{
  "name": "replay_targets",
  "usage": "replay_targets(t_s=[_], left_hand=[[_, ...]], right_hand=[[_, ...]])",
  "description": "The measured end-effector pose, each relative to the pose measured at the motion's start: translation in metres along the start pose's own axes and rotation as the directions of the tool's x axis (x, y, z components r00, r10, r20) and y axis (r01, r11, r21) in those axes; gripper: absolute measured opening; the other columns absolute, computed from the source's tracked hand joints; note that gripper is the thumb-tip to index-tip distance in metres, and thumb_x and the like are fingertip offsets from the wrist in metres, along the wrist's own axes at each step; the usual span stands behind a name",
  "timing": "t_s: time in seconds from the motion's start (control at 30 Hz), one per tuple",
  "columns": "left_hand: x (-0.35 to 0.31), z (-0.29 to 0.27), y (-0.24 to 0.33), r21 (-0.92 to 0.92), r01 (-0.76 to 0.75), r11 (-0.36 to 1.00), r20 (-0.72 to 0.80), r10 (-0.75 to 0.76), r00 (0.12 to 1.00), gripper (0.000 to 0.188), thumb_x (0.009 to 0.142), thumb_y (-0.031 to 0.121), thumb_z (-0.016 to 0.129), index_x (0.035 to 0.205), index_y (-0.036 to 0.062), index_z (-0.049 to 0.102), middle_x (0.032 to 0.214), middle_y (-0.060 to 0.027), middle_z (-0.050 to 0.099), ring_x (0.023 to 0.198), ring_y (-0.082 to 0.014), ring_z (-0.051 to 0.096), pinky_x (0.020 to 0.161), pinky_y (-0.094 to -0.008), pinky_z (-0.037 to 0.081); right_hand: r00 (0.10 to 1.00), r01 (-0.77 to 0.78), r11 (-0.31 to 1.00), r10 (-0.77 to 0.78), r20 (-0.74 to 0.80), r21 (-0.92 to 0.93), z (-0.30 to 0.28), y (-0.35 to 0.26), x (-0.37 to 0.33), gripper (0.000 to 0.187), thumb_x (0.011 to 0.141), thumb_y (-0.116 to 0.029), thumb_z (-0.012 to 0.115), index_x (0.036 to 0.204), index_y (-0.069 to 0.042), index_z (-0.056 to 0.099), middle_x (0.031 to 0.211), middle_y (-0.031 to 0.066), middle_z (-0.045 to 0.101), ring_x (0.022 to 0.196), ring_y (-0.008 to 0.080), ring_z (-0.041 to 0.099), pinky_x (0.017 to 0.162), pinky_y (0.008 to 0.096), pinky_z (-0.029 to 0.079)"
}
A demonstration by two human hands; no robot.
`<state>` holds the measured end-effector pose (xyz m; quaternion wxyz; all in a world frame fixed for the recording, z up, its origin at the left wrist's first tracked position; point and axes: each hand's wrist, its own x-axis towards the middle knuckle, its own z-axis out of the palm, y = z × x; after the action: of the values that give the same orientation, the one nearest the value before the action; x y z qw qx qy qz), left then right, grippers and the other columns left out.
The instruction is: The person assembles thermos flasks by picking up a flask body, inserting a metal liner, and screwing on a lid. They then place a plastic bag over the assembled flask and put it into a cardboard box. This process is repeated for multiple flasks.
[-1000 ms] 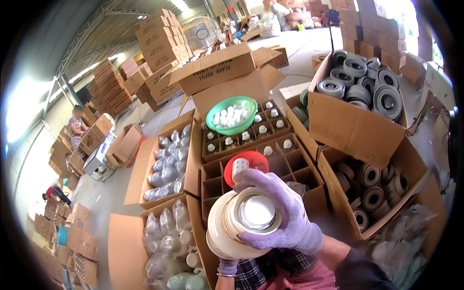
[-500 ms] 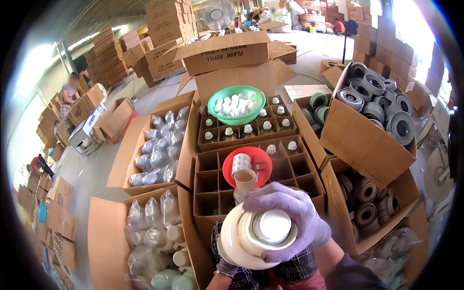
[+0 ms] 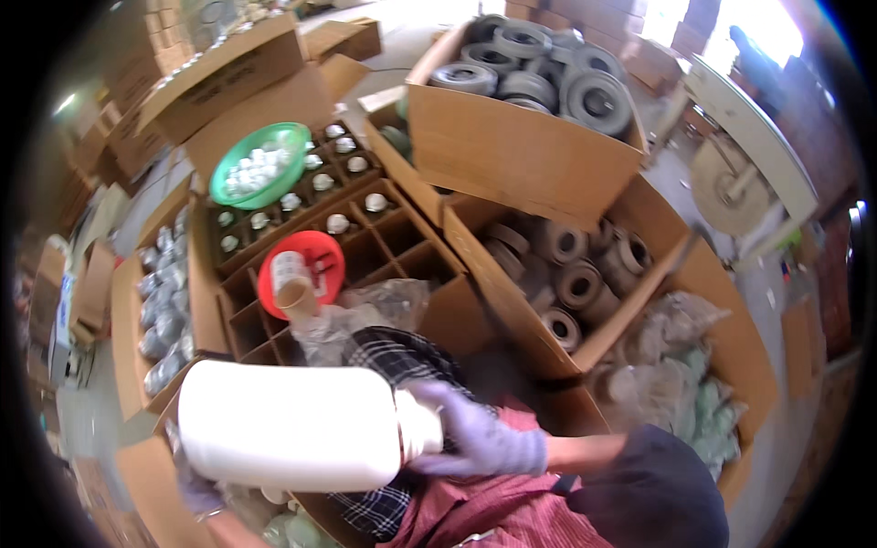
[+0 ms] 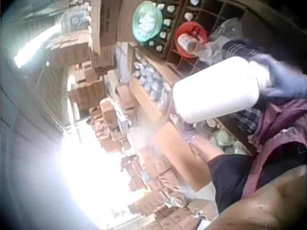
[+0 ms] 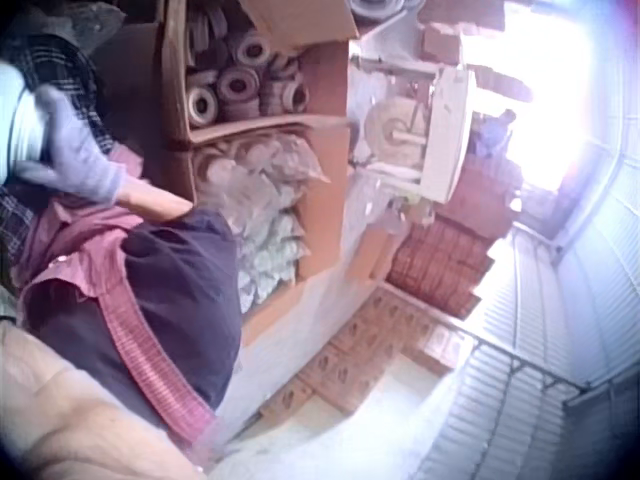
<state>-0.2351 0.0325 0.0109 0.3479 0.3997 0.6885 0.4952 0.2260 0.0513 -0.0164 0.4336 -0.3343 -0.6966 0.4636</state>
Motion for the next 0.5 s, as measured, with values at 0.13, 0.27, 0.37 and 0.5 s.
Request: replay_targets(t_s=[0.13, 0.27, 0.37, 0.5], left_hand=[[-0.039, 0.142, 0.173, 0.622, -0.431, 0.654, 0.639, -0.106, 0.762, 0.064, 0.068, 0.029, 0.080, 0.122, 0.0005, 0.059, 0.101, -0.0177, 0.064, 0.088, -0.0266, 0.067, 0.081, -0.0376, 0.054], [-0.064, 0.201, 0.165, 0.556, -0.753, 0.352, 0.812, -0.036, 0.583, 0.056, 0.070, 0.033, 0.077, 0.113, 0.0029, 0.058, 0.096, -0.0194, 0.061, 0.082, -0.0343, 0.067, 0.074, -0.0426, 0.054], [-0.068, 0.223, 0.136, 0.685, -0.680, 0.262, 0.721, -0.377, 0.581, 0.064, 0.075, 0.050, 0.074, 0.113, 0.0027, 0.053, 0.102, -0.0217, 0.061, 0.085, -0.0374, 0.068, 0.076, -0.0446, 0.054], [-0.050, 0.232, 0.101, 0.599, -0.722, 0.346, 0.800, -0.298, 0.520, 0.057, 0.076, 0.051, 0.071, 0.107, 0.0051, 0.058, 0.100, -0.0193, 0.063, 0.083, -0.0347, 0.068, 0.074, -0.0441, 0.054]], right_hand=[[0.892, -0.247, 0.906, 0.351, 0.285, -0.345, 0.038, 0.012, -0.024, 0.061, 0.079, -0.039, 0.075, 0.112, 0.003, 0.047, 0.093, 0.0256, 0.066, 0.085, 0.0416, 0.068, 0.073, 0.0456, 0.055], [0.676, -0.188, 0.770, 0.552, 0.489, -0.609, -0.004, 0.023, -0.021, 0.047, 0.082, -0.047, 0.068, 0.097, -0.003, 0.063, 0.076, 0.0182, 0.068, 0.079, 0.0369, 0.070, 0.070, 0.0455, 0.055], [0.857, -0.225, 0.785, 0.442, 0.265, -0.577, -0.077, 0.039, 0.001, 0.032, 0.084, -0.042, 0.065, 0.092, -0.011, 0.068, 0.079, 0.0144, 0.069, 0.077, 0.0356, 0.069, 0.070, 0.0441, 0.055], [0.847, -0.528, 0.546, 0.287, -0.448, -0.650, -0.216, 0.140, 0.009, 0.032, 0.087, -0.037, 0.061, 0.097, -0.008, 0.069, 0.097, 0.0155, 0.070, 0.092, 0.0327, 0.068, 0.078, 0.0442, 0.054]])
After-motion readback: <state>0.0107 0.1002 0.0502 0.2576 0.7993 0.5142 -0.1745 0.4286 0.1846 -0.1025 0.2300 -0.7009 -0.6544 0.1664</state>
